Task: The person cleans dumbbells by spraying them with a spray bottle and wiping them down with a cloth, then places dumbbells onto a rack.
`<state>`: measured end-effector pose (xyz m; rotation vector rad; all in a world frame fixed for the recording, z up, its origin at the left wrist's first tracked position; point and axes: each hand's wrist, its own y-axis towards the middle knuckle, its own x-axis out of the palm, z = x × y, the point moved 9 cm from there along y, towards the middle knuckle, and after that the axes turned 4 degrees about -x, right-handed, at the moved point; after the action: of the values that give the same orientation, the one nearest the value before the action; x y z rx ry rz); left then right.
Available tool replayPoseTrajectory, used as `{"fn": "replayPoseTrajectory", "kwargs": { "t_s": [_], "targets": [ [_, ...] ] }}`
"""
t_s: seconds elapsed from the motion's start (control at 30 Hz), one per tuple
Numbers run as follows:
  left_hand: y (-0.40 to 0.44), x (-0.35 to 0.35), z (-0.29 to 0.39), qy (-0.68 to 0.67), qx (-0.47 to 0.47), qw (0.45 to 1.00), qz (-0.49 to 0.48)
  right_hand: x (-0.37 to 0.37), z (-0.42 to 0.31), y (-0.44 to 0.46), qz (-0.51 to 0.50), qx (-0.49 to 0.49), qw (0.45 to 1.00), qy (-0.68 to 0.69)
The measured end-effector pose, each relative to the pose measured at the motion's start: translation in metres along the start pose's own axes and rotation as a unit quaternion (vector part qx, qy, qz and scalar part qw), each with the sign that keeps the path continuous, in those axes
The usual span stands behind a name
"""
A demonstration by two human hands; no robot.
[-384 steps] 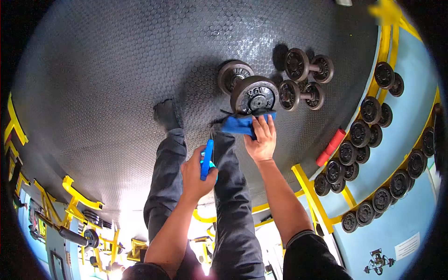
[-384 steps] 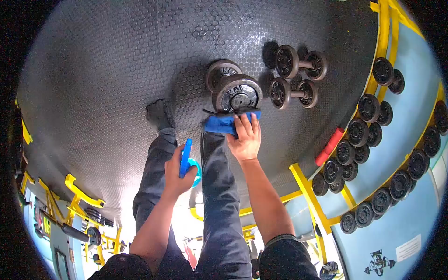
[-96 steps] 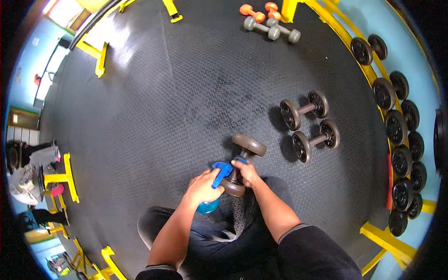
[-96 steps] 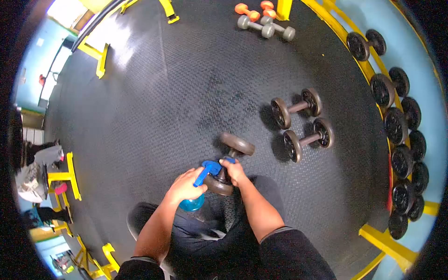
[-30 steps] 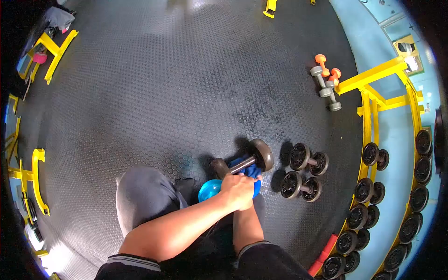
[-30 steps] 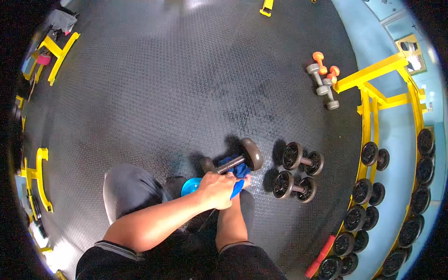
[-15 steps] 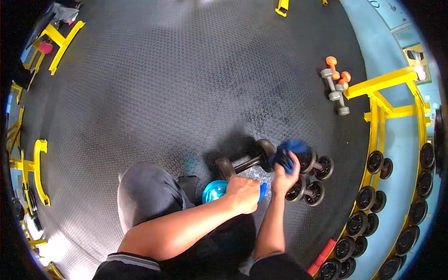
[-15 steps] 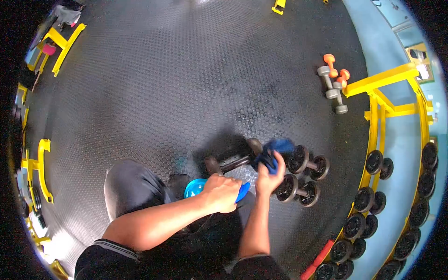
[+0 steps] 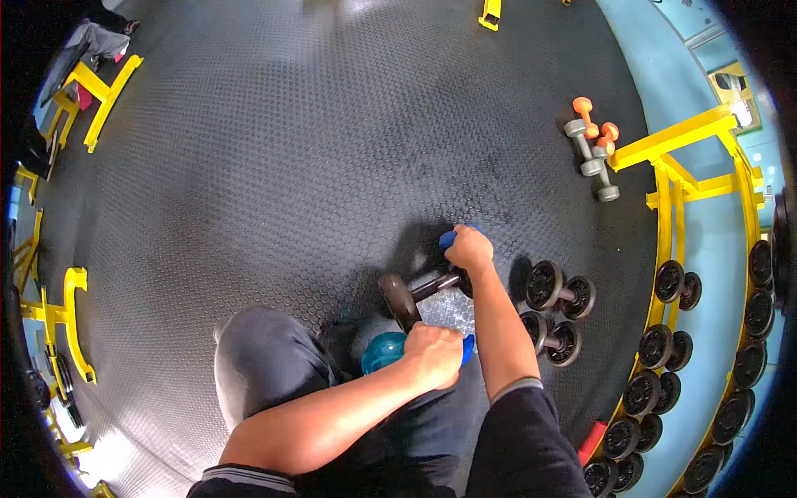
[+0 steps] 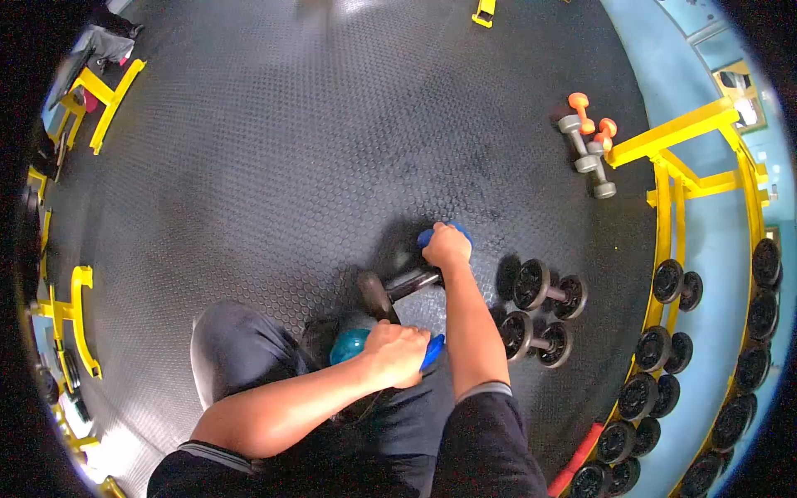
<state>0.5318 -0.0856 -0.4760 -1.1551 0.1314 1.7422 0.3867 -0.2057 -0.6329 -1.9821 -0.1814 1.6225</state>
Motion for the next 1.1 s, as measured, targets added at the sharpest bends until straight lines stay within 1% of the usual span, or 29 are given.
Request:
{"fn": "replayPoseTrajectory", "kwargs": {
  "t_s": [0.03, 0.07, 0.1, 0.13, 0.17, 0.2, 0.23, 0.3, 0.33, 0.37, 0.43, 0.47, 0.5, 0.57, 0.6, 0.63, 0.7, 0.73, 0.77, 0.83, 0.87, 0.9, 0.97, 1.03, 1.07, 1.1],
  "targets": [
    [0.001, -0.002, -0.001, -0.004, -0.002, 1.000, -0.001, -0.014, 0.002, -0.013, 0.093, -0.019, 0.994, 0.058],
    [0.004, 0.001, -0.003, -0.019, -0.011, 0.999, -0.043, -0.028, 0.004, -0.041, 0.153, -0.013, 0.985, 0.081],
    [0.005, 0.005, -0.004, -0.034, -0.020, 0.996, -0.084, -0.033, 0.011, -0.067, 0.193, 0.017, 0.973, 0.123],
    [0.007, 0.001, -0.004, -0.039, -0.022, 0.996, -0.083, -0.026, 0.021, -0.090, 0.293, -0.039, 0.945, 0.140],
    [0.007, -0.001, -0.004, -0.027, -0.023, 0.995, -0.096, -0.019, 0.032, -0.114, 0.354, -0.052, 0.916, 0.182],
    [0.007, 0.001, -0.004, -0.013, -0.020, 0.993, -0.113, 0.013, 0.054, -0.131, 0.407, -0.009, 0.890, 0.203],
    [0.007, 0.003, -0.003, 0.000, -0.003, 0.995, -0.103, 0.051, 0.074, -0.144, 0.419, 0.060, 0.867, 0.263],
    [0.008, 0.001, -0.002, 0.005, 0.010, 0.996, -0.092, 0.139, 0.106, -0.136, 0.313, 0.156, 0.867, 0.355],
    [0.010, 0.005, -0.005, 0.003, 0.000, 0.995, -0.095, 0.133, 0.118, -0.132, 0.363, 0.165, 0.805, 0.439],
    [0.010, 0.008, -0.004, 0.014, 0.005, 0.995, -0.101, 0.135, 0.129, -0.125, 0.383, 0.200, 0.745, 0.508],
    [0.009, 0.005, -0.007, 0.015, 0.000, 0.995, -0.097, 0.127, 0.126, -0.127, 0.377, 0.246, 0.698, 0.557],
    [0.009, 0.006, -0.009, 0.012, -0.003, 0.995, -0.103, 0.106, 0.120, -0.138, 0.406, 0.230, 0.700, 0.540],
    [0.010, 0.007, -0.011, 0.004, -0.009, 0.994, -0.107, 0.075, 0.104, -0.150, 0.419, 0.172, 0.713, 0.536],
    [0.010, 0.004, -0.015, -0.004, -0.030, 0.994, -0.106, 0.045, 0.080, -0.165, 0.488, 0.043, 0.645, 0.587],
    [0.009, 0.007, -0.014, 0.001, -0.022, 0.995, -0.101, 0.057, 0.075, -0.155, 0.430, 0.044, 0.700, 0.568],
    [0.007, 0.011, -0.011, 0.010, -0.007, 0.995, -0.098, 0.050, 0.063, -0.152, 0.409, 0.074, 0.832, 0.367],
    [0.006, 0.013, -0.007, 0.014, 0.005, 0.996, -0.092, 0.097, 0.072, -0.128, 0.438, 0.092, 0.838, 0.312],
    [0.006, 0.010, -0.004, 0.011, 0.007, 0.996, -0.084, 0.138, 0.087, -0.115, 0.376, 0.185, 0.866, 0.275],
    [0.006, 0.005, -0.005, 0.011, 0.008, 0.997, -0.075, 0.132, 0.090, -0.112, 0.381, 0.186, 0.862, 0.279],
    [0.006, 0.002, -0.006, -0.006, 0.005, 0.997, -0.071, 0.121, 0.100, -0.110, 0.353, 0.195, 0.820, 0.406],
    [0.005, 0.002, -0.008, -0.015, -0.003, 0.998, -0.066, 0.098, 0.093, -0.131, 0.428, 0.166, 0.801, 0.384],
    [0.006, 0.002, -0.011, -0.021, -0.013, 0.998, -0.064, 0.076, 0.084, -0.151, 0.506, 0.116, 0.746, 0.417],
    [0.004, 0.004, -0.006, -0.013, 0.007, 0.998, -0.059, 0.005, 0.042, -0.170, 0.560, 0.035, 0.758, 0.333],
    [0.003, 0.011, -0.004, -0.009, 0.005, 0.997, -0.074, -0.022, 0.013, -0.140, 0.510, -0.034, 0.823, 0.248],
    [0.003, 0.011, -0.004, 0.004, 0.012, 0.998, -0.061, -0.019, 0.010, -0.122, 0.477, -0.021, 0.860, 0.178],
    [0.004, 0.007, -0.002, 0.017, 0.018, 0.999, -0.044, -0.011, 0.013, -0.116, 0.479, -0.002, 0.868, 0.133]
  ]
}}
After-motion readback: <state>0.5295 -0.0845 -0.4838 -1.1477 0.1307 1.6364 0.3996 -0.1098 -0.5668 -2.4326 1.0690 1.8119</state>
